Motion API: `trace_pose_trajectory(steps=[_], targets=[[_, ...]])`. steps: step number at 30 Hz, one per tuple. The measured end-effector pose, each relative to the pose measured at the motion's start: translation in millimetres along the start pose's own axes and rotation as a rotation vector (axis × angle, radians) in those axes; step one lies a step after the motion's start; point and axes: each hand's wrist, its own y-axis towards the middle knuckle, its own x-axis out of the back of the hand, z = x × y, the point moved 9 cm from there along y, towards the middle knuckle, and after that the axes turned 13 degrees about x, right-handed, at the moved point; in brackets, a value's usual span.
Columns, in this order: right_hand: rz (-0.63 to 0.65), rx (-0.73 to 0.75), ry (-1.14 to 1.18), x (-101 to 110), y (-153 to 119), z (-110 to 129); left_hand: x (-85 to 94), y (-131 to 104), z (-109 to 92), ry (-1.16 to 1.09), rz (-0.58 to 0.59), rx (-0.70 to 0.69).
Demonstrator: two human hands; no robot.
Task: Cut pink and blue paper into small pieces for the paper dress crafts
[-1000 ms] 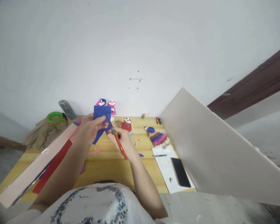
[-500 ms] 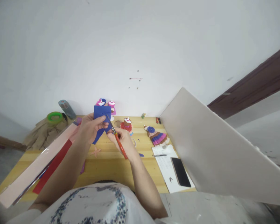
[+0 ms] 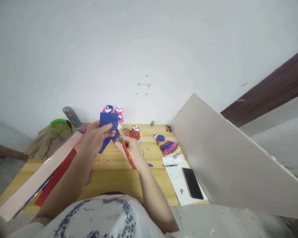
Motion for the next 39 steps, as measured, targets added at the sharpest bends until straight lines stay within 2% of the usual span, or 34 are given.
trace_pose_trajectory(steps=[9,18,28,39], targets=[[0.003,-0.006,-0.029,0,-1,-2,-1.6,-2,-2,-0.016,-0.003,0.016],[0.021,0.096,-0.05,0,0,1,-4.3,-1,-1,-0.024,0.036,0.0],[0.043,0.098,0.06,-9,-2,-2,-3.9,-4,0,-0.12,-0.008,0.006],[0.053,0.123,0.052,-10,0,1,2.2,-2,8,-0.071,-0.065,-0.046]])
